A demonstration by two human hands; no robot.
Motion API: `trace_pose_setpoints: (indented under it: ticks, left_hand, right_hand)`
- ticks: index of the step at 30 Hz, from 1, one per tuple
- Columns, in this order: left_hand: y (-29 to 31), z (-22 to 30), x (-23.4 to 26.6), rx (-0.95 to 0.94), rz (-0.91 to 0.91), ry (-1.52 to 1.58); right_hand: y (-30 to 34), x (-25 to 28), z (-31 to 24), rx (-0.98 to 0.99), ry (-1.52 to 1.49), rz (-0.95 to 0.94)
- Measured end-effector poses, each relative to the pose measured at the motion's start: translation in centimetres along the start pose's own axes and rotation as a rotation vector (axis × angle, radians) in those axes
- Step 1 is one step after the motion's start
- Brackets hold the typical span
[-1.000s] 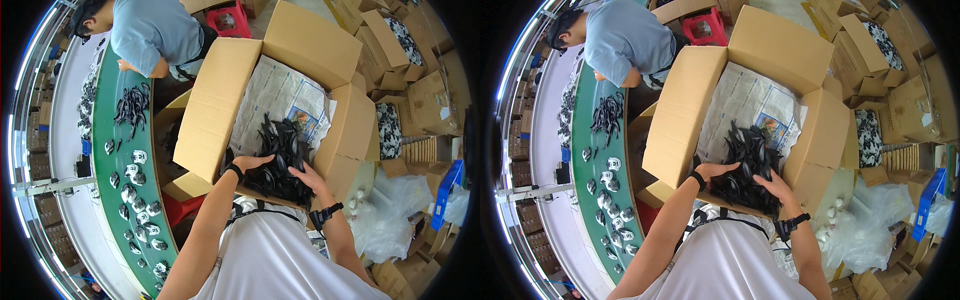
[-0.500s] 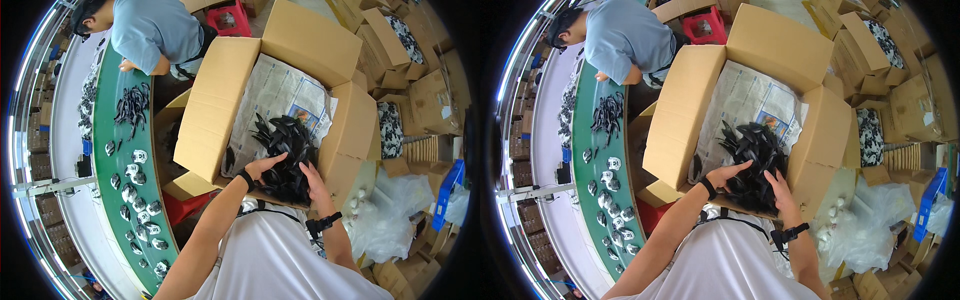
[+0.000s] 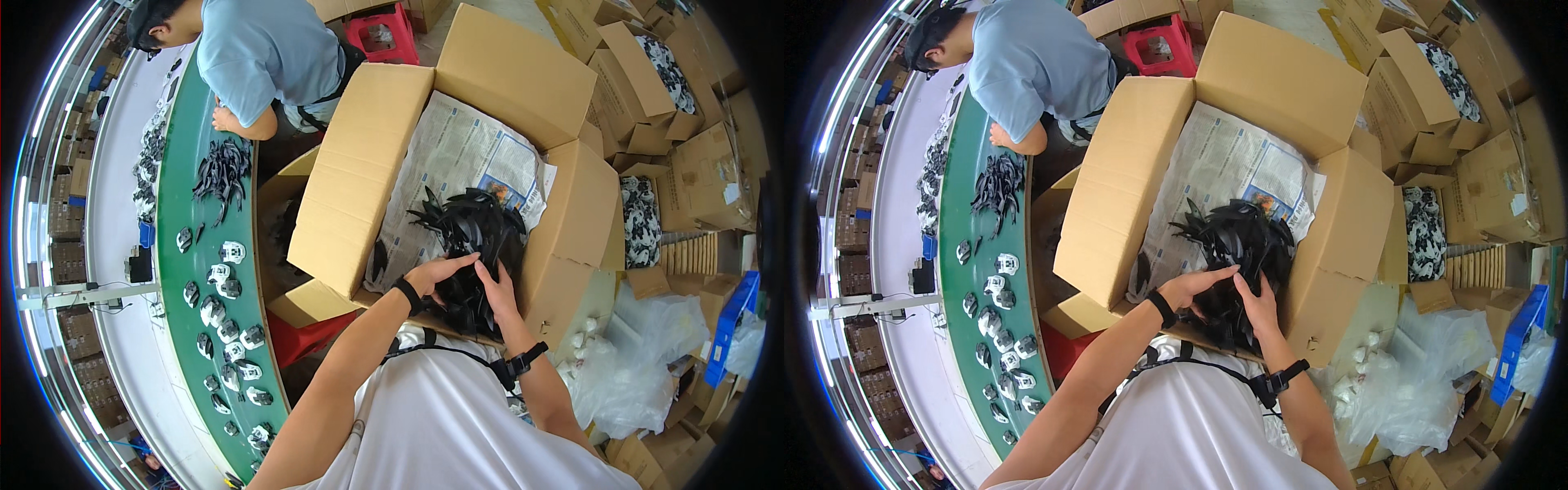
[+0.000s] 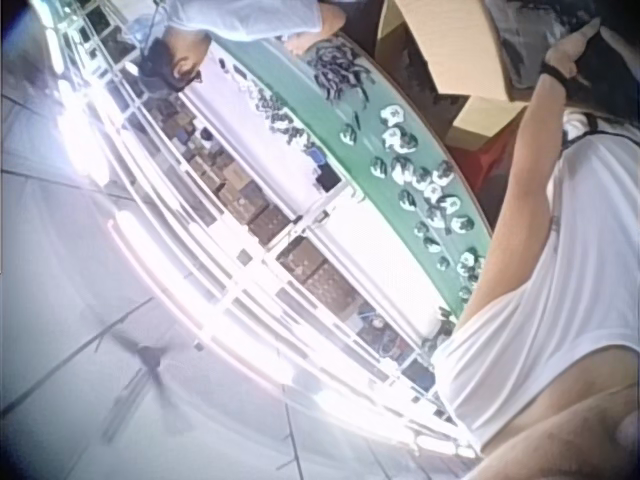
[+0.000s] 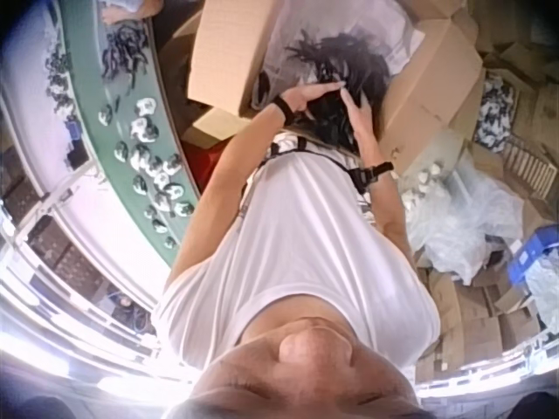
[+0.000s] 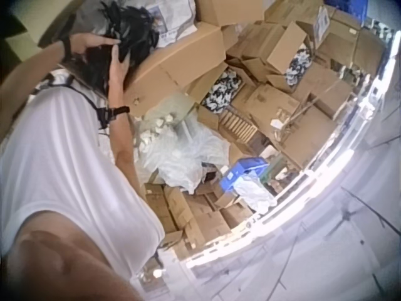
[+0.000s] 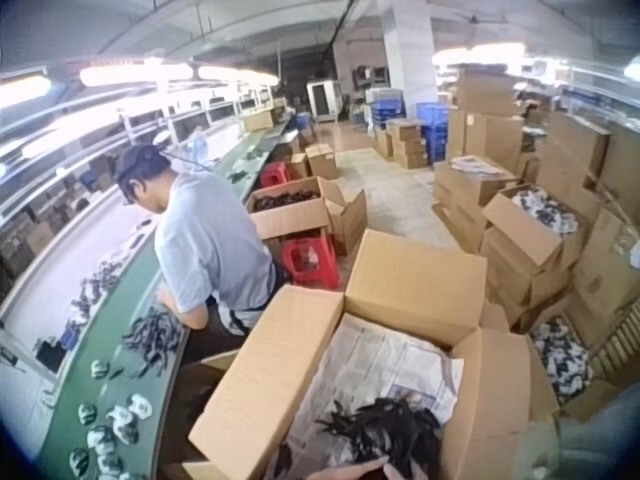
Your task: The person is sorting and organizing plastic mouse components from a box into piles and on the assembly line.
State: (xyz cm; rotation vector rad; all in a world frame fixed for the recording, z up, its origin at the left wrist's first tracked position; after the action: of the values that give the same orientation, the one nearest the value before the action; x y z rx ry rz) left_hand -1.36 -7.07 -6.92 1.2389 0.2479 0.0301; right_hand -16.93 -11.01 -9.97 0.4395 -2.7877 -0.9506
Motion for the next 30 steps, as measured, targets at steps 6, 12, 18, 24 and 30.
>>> trace_pose_setpoints:
  ticks: [6, 12, 18, 24, 30]
  left_hand:
    - [1.2, 1.6, 0.7, -0.121, 0.122, 0.193]
    - [6.1, 5.4, -0.5, -0.304, 0.12, 0.259]
    - [8.7, 6.6, 0.2, -0.532, 0.124, 0.363]
    - [15.6, 6.1, 3.8, -0.728, 0.159, 0.432]
    - [20.7, 2.8, 10.8, -1.029, 0.29, 0.547]
  right_hand:
    - [-0.2, -1.1, -3.6, 0.19, 0.1, 0.05]
    - [0.4, -1.0, -7.9, 0.4, 0.251, 0.188]
    - [2.9, -2.1, -13.3, 0.605, 0.264, 0.165]
    - [6.2, -6.9, -17.7, 0.803, 0.334, 0.11]
    - [10.0, -15.9, -21.5, 1.059, 0.437, -0.076]
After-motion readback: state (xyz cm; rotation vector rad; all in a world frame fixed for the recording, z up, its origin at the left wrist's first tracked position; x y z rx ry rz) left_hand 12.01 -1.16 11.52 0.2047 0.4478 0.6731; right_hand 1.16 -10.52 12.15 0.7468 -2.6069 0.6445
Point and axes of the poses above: each hand's wrist, its own y-axis away from the middle knuckle, its own x-axis out of the back of the hand, z = x × y, the point moved 3 cm from there along -y, towards the middle knuckle, and after that the axes turned 8 degrees about z, right-handed, at the moved point
